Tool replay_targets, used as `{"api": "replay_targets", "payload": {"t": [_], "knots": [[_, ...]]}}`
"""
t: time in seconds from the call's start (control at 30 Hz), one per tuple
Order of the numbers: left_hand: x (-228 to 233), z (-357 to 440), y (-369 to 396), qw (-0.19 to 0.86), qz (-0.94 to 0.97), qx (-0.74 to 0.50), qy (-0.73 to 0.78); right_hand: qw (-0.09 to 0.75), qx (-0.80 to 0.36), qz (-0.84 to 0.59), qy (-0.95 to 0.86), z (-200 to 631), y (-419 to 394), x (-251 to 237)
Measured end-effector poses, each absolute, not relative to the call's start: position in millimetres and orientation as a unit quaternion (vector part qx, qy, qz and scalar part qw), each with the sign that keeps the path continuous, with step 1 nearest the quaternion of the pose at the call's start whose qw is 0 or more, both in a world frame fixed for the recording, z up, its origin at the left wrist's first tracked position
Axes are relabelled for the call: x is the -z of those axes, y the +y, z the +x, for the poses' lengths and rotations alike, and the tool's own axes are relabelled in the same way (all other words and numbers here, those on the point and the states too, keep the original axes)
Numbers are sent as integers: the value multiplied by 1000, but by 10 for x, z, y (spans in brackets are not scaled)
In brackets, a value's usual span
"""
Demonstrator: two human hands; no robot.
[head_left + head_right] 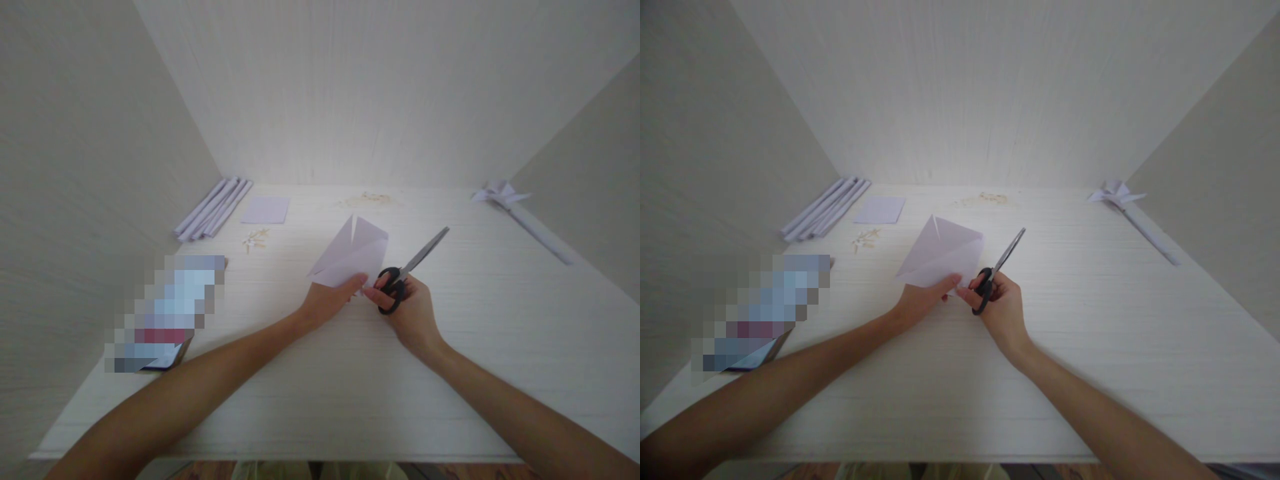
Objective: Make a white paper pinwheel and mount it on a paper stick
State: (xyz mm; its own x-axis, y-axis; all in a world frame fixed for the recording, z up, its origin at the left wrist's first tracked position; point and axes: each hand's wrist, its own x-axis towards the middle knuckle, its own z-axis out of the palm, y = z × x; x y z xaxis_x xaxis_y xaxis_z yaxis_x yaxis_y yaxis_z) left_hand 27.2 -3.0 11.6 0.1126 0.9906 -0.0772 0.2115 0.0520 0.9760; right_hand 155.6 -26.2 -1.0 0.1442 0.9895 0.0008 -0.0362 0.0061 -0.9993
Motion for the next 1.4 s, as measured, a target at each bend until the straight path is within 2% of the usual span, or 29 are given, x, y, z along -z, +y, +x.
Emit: {"api": "replay_targets", "payload": {"t": [0.93,1.4], "knots": [[-51,260,-19,480,566,-391,545,554,-493,-508,-437,1557,-233,9],[-93,248,-6,511,562,-371,534,551,-511,-500,-432,1574,-231,26]]}}
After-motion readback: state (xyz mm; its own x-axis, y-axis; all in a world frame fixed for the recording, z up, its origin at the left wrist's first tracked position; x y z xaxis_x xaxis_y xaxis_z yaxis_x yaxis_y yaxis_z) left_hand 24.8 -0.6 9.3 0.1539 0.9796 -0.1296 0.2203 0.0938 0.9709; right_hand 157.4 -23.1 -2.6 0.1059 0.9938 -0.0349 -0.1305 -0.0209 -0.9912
